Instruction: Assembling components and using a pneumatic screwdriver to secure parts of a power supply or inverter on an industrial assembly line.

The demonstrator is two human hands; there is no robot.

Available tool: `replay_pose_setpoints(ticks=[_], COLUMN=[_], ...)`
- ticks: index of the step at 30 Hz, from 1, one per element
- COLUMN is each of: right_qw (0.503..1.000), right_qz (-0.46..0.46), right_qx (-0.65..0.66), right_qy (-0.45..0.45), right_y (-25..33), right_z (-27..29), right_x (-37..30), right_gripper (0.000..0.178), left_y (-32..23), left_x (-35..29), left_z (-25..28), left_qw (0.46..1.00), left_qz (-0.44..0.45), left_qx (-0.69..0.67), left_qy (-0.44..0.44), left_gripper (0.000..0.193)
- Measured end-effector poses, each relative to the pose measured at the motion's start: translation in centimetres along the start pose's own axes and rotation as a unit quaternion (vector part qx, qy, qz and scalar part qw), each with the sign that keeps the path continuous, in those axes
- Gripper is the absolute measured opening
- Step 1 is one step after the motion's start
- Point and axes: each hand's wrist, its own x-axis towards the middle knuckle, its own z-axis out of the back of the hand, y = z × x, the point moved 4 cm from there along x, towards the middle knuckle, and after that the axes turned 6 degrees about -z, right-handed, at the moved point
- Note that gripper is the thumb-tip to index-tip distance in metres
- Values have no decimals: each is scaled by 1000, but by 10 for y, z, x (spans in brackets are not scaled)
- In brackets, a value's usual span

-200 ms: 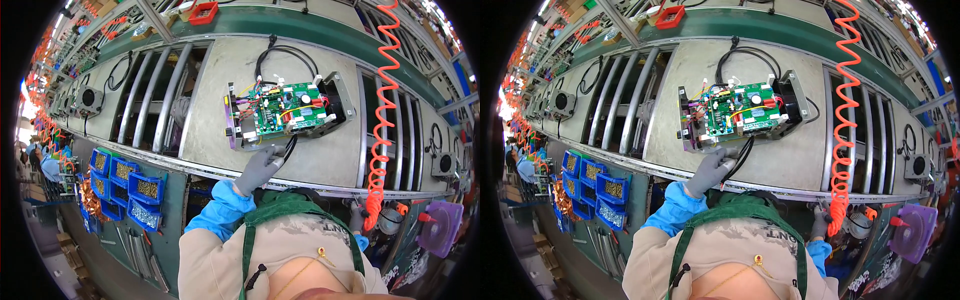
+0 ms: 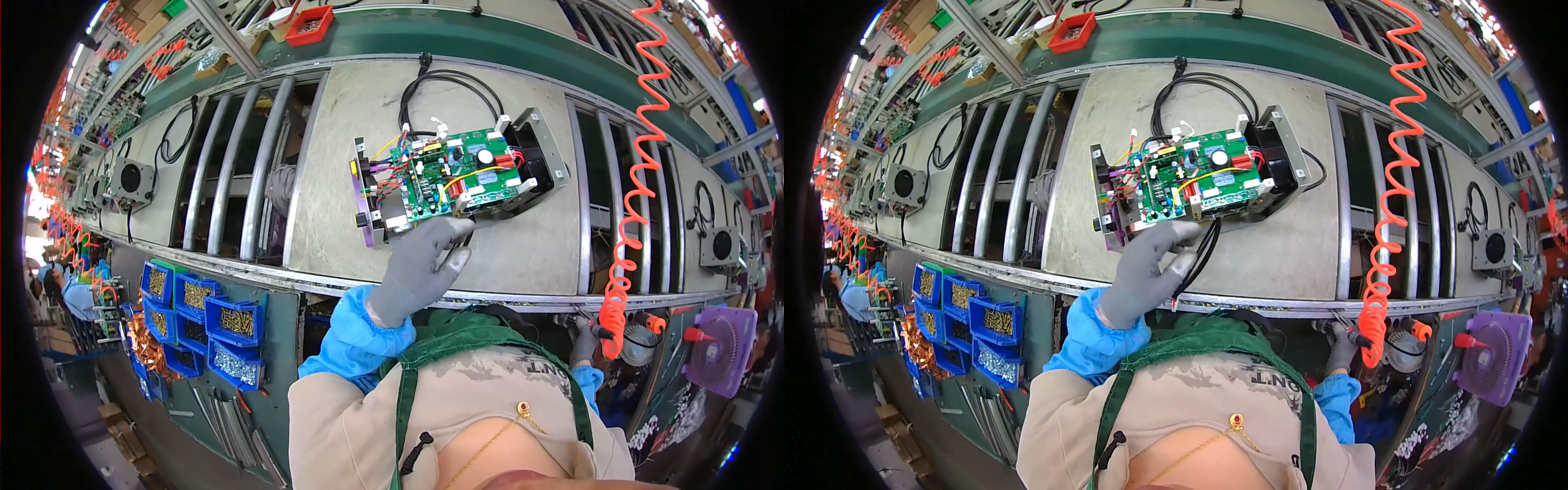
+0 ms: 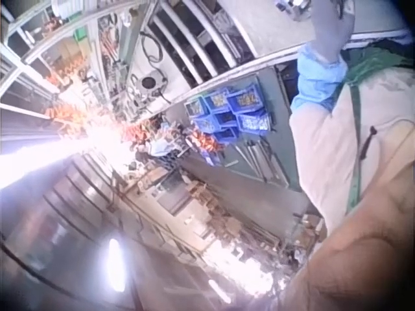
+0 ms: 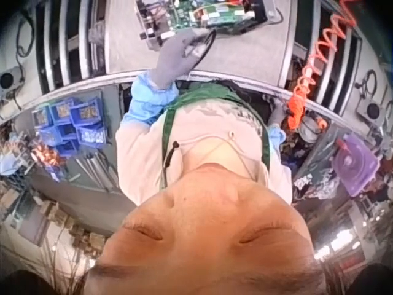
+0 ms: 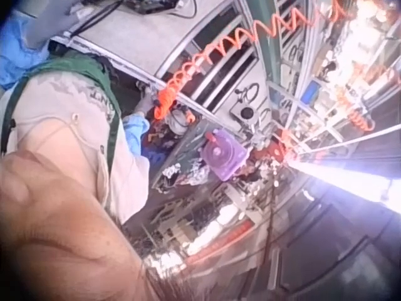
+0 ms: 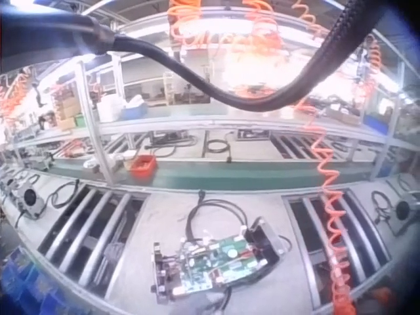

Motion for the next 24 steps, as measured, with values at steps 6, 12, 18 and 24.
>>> replay_pose_setpoints(ticks=[6,12,18,24], right_qw=[999,980,896,323], right_qz=[8,-98,-194,-17], right_qx=[-10,-173,-396,-858], right_qy=[-50,27,51,400], right_y=[-10,8,24,47], right_z=[14,20,21,-60], right_x=[10,-16,-8,-52], right_gripper=[24,44,39,43], left_y=[10,37,50,44], left_x=[-11,-62,-78,-80], left_z=[-18,-43,-36,-29], left_qw=[998,978,980,983], left_qz=[-17,74,88,81], left_qx=[23,44,85,94], left_qy=[49,191,156,134], left_gripper=[31,30,34,34])
